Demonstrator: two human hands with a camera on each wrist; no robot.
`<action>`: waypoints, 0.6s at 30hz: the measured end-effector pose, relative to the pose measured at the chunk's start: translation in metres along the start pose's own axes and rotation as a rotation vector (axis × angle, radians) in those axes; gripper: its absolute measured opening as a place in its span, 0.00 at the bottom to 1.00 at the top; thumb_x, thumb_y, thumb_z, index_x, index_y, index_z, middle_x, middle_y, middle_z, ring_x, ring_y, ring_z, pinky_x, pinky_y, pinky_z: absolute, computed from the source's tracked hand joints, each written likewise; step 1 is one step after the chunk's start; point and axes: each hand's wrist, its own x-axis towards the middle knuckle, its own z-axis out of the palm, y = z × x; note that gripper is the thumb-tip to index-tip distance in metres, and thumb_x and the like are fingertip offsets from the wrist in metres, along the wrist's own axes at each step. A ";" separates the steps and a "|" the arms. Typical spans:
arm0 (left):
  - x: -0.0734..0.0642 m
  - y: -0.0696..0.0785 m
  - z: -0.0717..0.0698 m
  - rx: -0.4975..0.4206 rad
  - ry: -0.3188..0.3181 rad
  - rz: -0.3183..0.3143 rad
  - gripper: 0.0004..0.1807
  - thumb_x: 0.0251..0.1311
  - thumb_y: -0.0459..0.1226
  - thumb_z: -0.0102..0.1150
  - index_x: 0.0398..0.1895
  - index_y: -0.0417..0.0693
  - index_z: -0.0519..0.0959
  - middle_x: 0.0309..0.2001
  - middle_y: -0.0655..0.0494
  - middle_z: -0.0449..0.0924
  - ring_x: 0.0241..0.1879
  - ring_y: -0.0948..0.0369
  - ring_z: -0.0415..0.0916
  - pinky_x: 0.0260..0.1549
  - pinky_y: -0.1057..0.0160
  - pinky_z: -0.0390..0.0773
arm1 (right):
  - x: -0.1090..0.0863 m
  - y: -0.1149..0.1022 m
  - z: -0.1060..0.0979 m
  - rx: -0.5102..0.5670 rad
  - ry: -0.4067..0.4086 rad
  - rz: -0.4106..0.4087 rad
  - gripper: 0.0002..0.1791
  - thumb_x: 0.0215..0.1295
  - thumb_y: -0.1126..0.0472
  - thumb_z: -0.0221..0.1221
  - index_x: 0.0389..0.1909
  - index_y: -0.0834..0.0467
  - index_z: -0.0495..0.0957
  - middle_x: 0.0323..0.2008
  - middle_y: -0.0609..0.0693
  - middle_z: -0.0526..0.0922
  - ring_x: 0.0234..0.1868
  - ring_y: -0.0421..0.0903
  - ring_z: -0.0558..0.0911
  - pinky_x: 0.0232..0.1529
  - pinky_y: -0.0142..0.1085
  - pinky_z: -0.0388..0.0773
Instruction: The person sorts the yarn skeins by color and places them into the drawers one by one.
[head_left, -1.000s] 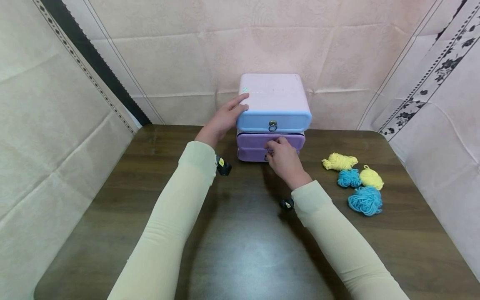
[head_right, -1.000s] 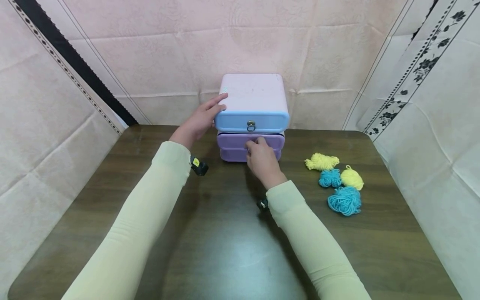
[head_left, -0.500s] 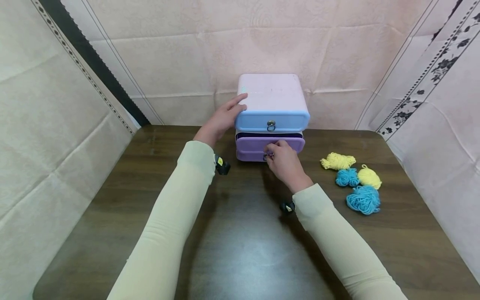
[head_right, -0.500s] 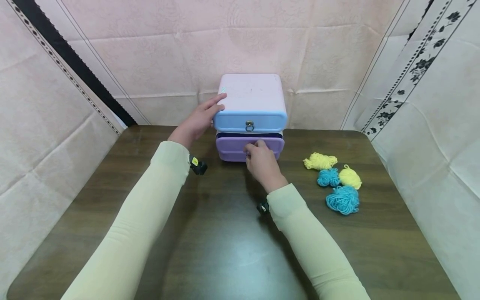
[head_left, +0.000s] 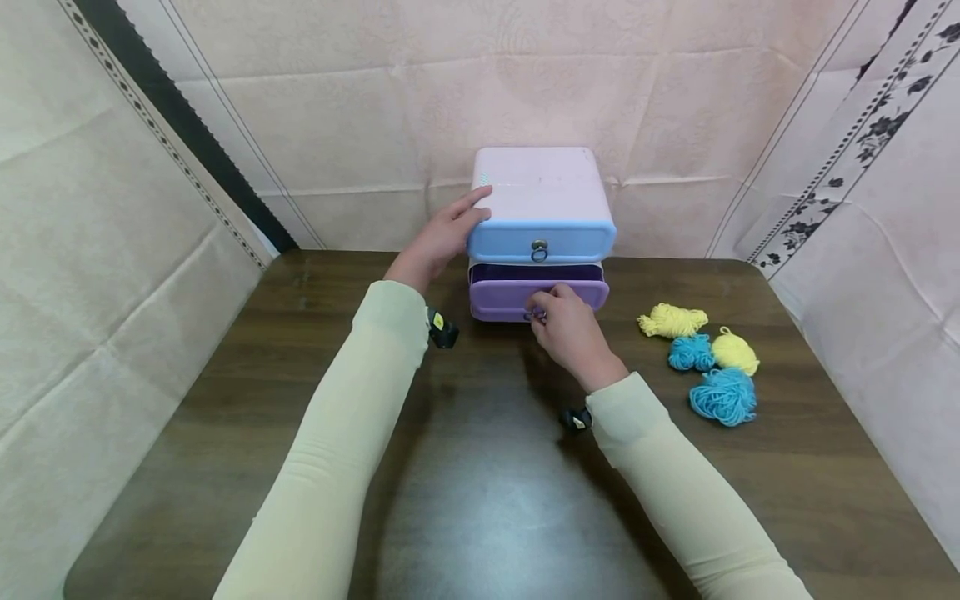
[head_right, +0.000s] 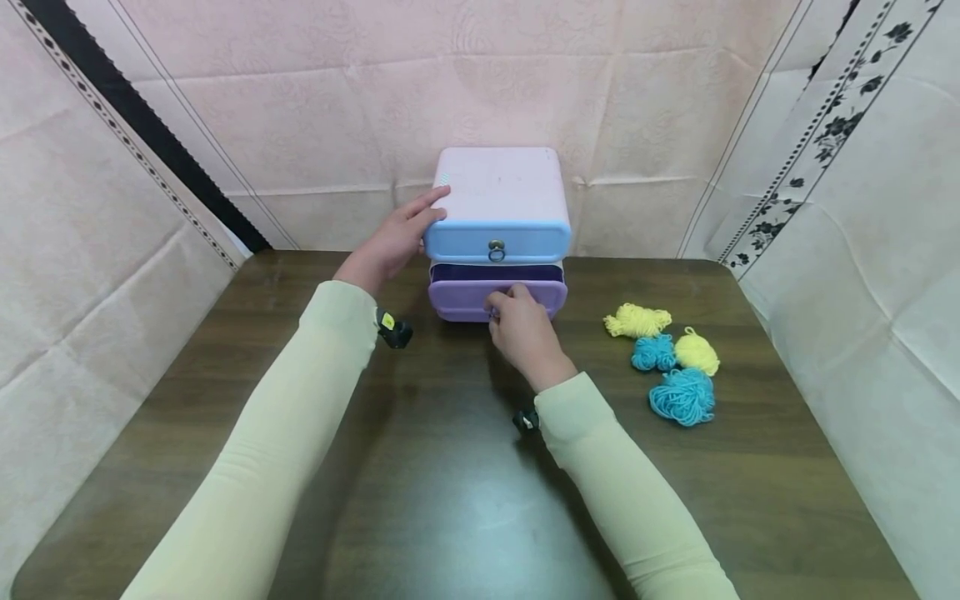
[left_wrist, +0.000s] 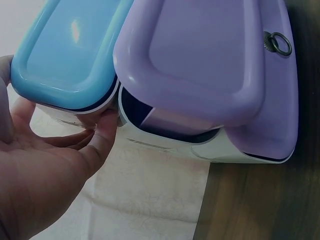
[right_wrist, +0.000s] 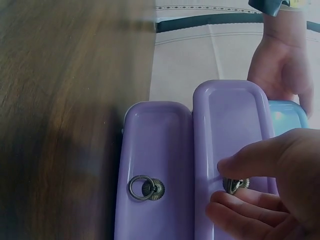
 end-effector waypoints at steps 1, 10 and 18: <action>0.000 0.000 0.000 -0.003 0.000 0.002 0.22 0.69 0.55 0.48 0.65 0.89 0.63 0.76 0.69 0.50 0.72 0.53 0.57 0.66 0.48 0.66 | 0.000 0.000 0.000 0.001 0.002 0.000 0.09 0.62 0.63 0.62 0.43 0.56 0.83 0.41 0.57 0.77 0.37 0.54 0.79 0.39 0.49 0.79; 0.000 -0.001 0.000 -0.028 0.001 0.010 0.22 0.69 0.54 0.49 0.65 0.87 0.64 0.76 0.68 0.50 0.72 0.54 0.56 0.67 0.48 0.65 | -0.006 -0.001 -0.001 0.006 0.030 -0.029 0.08 0.61 0.64 0.62 0.41 0.57 0.83 0.39 0.57 0.78 0.39 0.54 0.79 0.40 0.50 0.79; -0.004 0.005 -0.001 -0.035 -0.012 -0.013 0.24 0.70 0.52 0.48 0.67 0.84 0.63 0.77 0.66 0.49 0.72 0.54 0.57 0.66 0.49 0.66 | -0.008 -0.003 -0.002 -0.002 0.039 -0.043 0.08 0.60 0.64 0.62 0.40 0.57 0.83 0.38 0.57 0.79 0.38 0.54 0.80 0.40 0.50 0.79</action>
